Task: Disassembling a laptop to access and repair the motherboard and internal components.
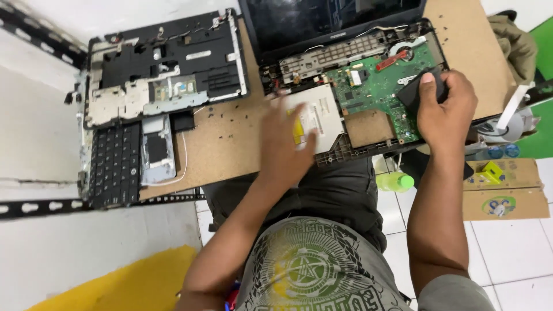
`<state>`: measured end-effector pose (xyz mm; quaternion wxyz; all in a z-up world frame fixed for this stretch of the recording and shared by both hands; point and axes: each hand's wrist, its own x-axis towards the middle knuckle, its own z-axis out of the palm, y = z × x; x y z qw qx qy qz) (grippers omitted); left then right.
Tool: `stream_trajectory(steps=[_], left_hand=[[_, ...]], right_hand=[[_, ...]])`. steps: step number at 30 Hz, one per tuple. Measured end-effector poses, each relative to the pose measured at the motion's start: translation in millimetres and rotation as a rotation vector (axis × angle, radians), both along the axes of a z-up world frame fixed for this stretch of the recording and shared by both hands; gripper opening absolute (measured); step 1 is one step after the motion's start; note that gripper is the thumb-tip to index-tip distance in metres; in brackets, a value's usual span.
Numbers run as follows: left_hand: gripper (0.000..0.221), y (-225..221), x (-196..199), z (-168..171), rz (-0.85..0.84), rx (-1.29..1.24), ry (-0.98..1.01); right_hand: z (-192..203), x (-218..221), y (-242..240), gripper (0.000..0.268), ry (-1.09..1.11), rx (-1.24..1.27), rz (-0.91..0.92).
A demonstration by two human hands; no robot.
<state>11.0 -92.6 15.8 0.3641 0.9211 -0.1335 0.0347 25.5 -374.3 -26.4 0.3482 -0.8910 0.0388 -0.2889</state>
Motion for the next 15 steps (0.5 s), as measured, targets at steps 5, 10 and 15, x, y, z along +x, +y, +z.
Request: stream_trajectory(steps=[5,10,15], left_hand=[[0.058,28.9,-0.6,6.7,0.192,-0.050,0.116],[0.053,34.2,11.4,21.2,0.224,-0.203,0.308],[0.047,29.8,18.9,24.6,0.296,-0.355,0.422]], right_hand=[[-2.4,-0.7,-2.6,0.034,-0.015,-0.035,0.007],[-5.2,1.4,-2.2,0.029,-0.062,-0.024,0.026],[-6.6,1.2,-3.3,0.035,-0.043,0.013,0.034]])
